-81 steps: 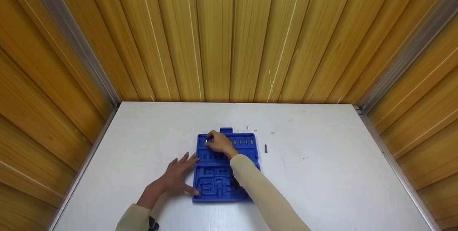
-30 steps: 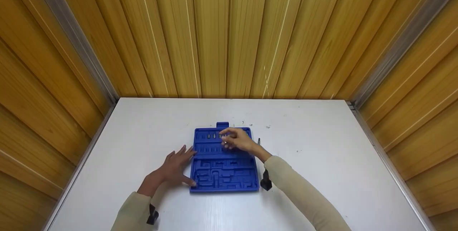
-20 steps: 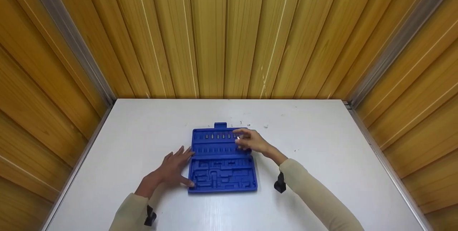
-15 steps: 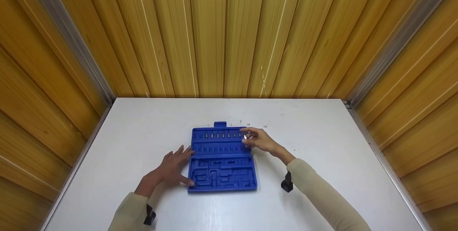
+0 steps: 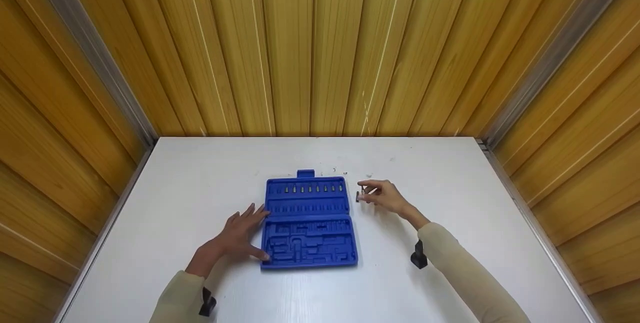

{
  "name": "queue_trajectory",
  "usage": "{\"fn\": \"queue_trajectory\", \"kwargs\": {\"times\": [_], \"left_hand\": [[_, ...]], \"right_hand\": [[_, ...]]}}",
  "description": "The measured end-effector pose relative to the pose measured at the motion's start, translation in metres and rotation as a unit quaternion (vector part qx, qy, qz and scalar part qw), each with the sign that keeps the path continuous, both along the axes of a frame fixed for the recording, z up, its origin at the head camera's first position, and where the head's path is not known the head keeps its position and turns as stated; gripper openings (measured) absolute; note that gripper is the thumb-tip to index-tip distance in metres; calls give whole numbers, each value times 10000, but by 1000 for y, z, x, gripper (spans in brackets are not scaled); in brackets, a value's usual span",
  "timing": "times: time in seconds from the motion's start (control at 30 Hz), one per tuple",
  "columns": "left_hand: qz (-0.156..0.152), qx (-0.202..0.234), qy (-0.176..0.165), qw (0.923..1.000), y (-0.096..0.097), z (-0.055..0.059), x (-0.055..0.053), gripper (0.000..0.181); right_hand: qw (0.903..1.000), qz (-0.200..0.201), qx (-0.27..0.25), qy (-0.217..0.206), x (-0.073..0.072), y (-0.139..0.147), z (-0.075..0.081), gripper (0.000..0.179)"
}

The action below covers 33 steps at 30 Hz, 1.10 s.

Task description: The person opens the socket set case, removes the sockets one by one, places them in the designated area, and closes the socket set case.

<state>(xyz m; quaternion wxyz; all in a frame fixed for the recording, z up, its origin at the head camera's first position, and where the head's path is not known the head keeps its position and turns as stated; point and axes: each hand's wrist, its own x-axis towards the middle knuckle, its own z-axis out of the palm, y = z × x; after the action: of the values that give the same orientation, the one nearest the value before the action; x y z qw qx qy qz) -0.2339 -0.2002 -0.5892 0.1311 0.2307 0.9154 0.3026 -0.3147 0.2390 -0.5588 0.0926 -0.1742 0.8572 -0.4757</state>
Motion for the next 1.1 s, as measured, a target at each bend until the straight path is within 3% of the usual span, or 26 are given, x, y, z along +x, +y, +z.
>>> {"fn": "queue_trajectory", "kwargs": {"times": [0.23, 0.57, 1.1], "left_hand": [[-32, 119, 59, 9999, 0, -3, -2, 122], [-19, -6, 78, 10000, -5, 1, 1, 122], [-17, -56, 107, 9999, 1, -2, -1, 122]], "right_hand": [[9978, -314, 283, 516, -5, 12, -11, 44], [9972, -433, 301, 525, -7, 11, -29, 41], [9935, -417, 626, 851, -9, 9, -39, 37]]}}
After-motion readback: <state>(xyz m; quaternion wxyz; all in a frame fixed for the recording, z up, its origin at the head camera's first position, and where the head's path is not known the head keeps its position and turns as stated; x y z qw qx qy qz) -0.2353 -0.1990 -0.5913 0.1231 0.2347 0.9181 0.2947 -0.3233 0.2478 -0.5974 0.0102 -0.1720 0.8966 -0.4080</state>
